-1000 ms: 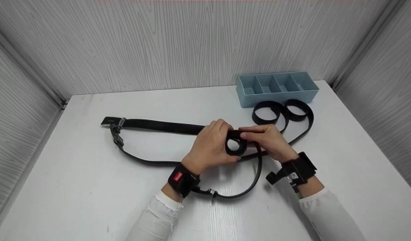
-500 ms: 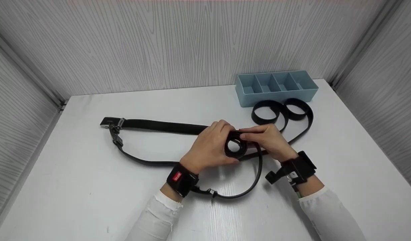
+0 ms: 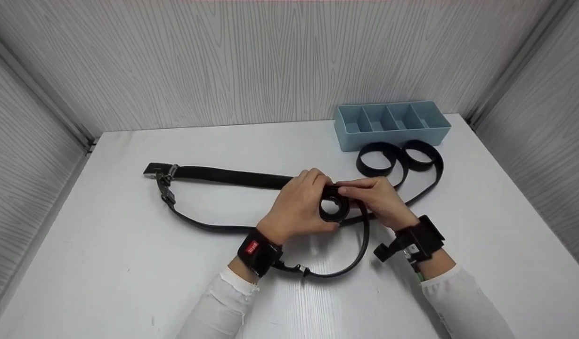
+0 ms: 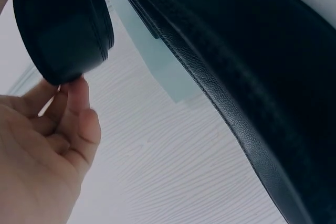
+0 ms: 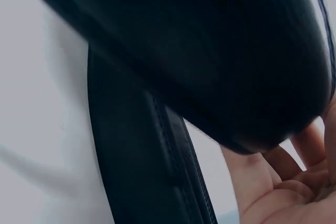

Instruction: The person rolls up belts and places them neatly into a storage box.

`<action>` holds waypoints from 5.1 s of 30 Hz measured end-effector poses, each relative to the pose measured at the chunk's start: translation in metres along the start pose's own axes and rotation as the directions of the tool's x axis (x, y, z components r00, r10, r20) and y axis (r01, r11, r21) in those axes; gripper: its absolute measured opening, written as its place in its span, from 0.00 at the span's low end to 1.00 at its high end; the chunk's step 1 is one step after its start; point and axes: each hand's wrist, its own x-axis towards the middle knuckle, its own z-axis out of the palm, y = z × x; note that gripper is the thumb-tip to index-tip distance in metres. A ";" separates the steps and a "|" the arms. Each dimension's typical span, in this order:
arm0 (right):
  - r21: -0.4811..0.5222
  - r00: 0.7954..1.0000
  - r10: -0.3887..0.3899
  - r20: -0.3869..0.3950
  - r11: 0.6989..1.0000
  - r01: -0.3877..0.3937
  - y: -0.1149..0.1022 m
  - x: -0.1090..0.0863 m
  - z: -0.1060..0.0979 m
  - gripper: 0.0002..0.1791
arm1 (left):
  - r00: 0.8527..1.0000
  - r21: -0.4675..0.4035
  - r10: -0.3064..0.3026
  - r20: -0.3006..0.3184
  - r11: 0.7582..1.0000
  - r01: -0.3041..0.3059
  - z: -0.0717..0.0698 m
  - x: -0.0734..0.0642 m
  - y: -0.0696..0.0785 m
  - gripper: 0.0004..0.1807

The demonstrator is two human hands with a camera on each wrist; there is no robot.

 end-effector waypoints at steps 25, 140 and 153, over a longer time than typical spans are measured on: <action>-0.010 0.999 0.006 -0.043 1.000 -0.006 -0.001 -0.002 0.001 0.21 | 0.996 -0.017 -0.093 -0.001 0.995 0.093 0.001 0.001 0.001 0.46; -0.058 0.999 0.031 0.025 0.998 -0.029 -0.001 0.000 -0.008 0.22 | 0.998 -0.002 0.043 -0.053 0.999 -0.044 0.006 0.000 -0.003 0.44; 0.016 1.000 0.006 -0.012 1.000 -0.006 0.001 0.000 -0.005 0.21 | 0.998 0.034 -0.036 -0.057 0.999 0.038 0.005 0.001 -0.002 0.46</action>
